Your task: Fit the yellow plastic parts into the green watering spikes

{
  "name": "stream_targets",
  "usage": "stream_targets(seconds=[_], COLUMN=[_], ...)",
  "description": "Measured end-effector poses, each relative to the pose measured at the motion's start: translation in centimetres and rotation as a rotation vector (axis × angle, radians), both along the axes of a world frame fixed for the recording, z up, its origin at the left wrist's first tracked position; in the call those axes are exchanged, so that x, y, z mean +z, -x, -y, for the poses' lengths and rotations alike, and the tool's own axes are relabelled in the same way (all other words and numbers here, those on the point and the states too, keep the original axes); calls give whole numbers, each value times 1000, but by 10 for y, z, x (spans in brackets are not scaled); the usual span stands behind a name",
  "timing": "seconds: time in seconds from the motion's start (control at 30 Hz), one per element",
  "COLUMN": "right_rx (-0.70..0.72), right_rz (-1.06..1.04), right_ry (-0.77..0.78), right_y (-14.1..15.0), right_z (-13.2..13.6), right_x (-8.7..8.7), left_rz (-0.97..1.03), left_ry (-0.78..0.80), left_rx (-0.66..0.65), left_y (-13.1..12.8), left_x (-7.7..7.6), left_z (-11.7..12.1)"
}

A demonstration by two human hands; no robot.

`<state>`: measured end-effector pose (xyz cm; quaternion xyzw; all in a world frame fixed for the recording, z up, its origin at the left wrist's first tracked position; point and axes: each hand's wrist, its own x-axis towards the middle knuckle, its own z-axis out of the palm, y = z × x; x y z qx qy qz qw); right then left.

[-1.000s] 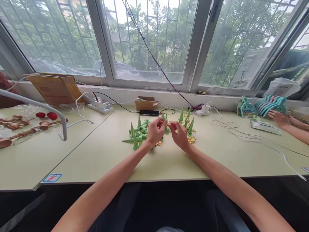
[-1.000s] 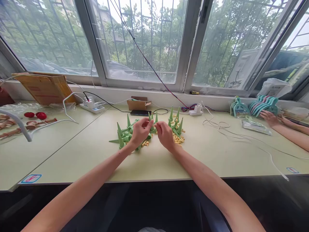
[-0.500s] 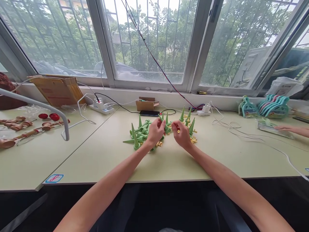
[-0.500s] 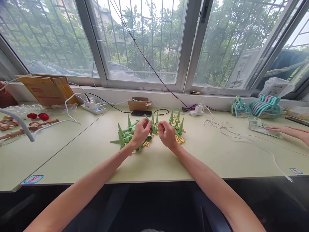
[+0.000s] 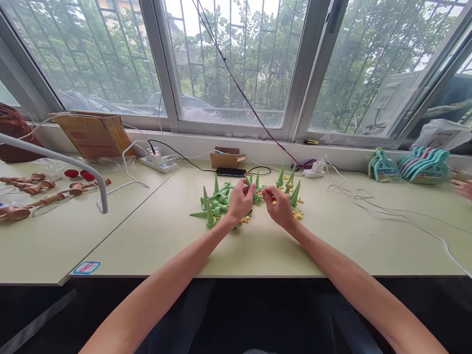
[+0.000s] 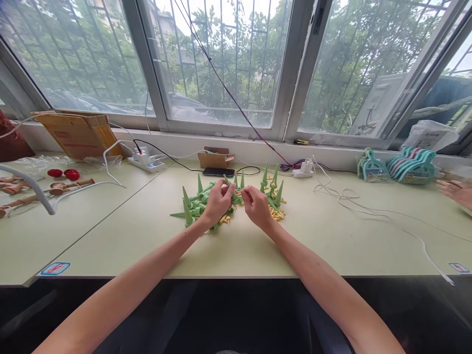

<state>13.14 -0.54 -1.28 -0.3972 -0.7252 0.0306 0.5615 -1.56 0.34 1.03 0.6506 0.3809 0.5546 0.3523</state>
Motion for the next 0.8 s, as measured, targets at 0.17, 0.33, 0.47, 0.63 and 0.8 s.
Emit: stream_targets(seconds=[0.17, 0.33, 0.47, 0.63, 0.8], right_rx=[41, 31, 26, 12, 13], right_rz=[21, 20, 15, 20, 10], right_ry=[23, 45, 59, 84, 129], right_y=[1, 1, 1, -1, -2], right_z=[0, 1, 0, -2, -1], right_x=[-1, 0, 0, -1, 0], left_rz=[-50, -88, -131, -201, -251], left_ry=[-57, -74, -99, -153, -177], left_rx=[40, 63, 73, 83, 71], left_y=[-1, -1, -1, -2, -2], left_x=[-3, -4, -3, -5, -6], left_z=[1, 0, 1, 2, 3])
